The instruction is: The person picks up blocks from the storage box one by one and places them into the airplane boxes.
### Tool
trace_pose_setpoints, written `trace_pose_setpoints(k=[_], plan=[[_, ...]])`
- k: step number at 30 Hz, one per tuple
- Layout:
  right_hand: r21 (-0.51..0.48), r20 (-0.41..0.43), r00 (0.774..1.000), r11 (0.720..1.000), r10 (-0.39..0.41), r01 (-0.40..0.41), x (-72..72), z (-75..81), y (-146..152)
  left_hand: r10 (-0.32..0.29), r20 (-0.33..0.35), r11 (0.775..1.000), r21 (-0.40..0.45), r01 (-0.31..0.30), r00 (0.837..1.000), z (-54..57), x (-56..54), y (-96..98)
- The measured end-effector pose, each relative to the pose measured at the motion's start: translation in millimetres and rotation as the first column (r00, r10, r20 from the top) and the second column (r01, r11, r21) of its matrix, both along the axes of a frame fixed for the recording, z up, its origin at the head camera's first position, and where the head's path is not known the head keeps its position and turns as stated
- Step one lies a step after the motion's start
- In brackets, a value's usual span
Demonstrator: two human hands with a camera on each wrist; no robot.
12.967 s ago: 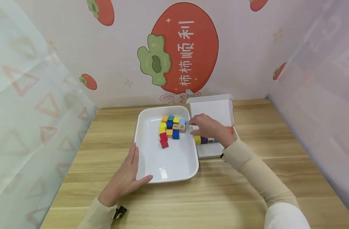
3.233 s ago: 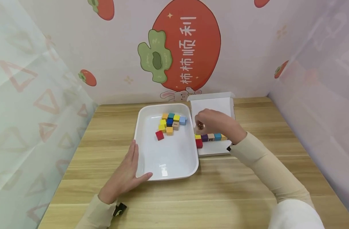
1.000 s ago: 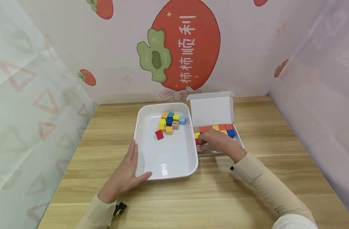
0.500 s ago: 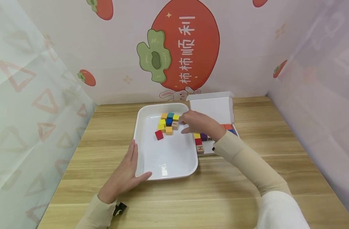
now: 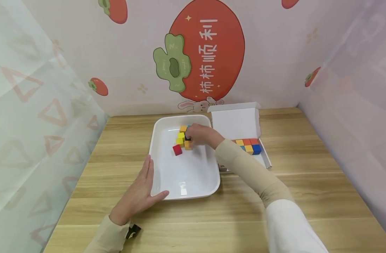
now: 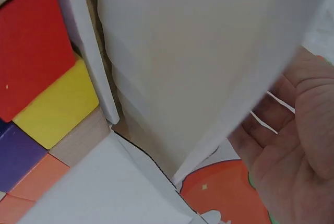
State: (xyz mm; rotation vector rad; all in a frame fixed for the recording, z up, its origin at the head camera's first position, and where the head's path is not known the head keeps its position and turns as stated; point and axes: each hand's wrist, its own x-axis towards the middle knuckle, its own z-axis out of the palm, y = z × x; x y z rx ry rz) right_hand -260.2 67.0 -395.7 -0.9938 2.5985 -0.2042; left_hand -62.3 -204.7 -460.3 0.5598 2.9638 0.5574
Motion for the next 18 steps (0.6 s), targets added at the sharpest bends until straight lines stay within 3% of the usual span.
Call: trace_pose_setpoints(k=[5,12,18], plan=[[0.061,0.006,1.000,0.998,-0.007,0.007,-5.1,-6.1,-9.4,0.002,0.006,1.000,0.008,-0.002,1.000,0.3,1.0,0.1],[0.129,-0.078,0.997,0.992,0.003,0.008,-5.8,-9.9,-17.8,-0.002,-0.012,1.000,0.004,0.003,1.000,0.8,0.3,-0.6],[0.112,-0.047,0.999,0.994,-0.007,0.013,-4.1,-0.4,-12.1,0.001,-0.009,1.000,-0.006,-0.001,1.000,0.3,-0.8,-0.5]])
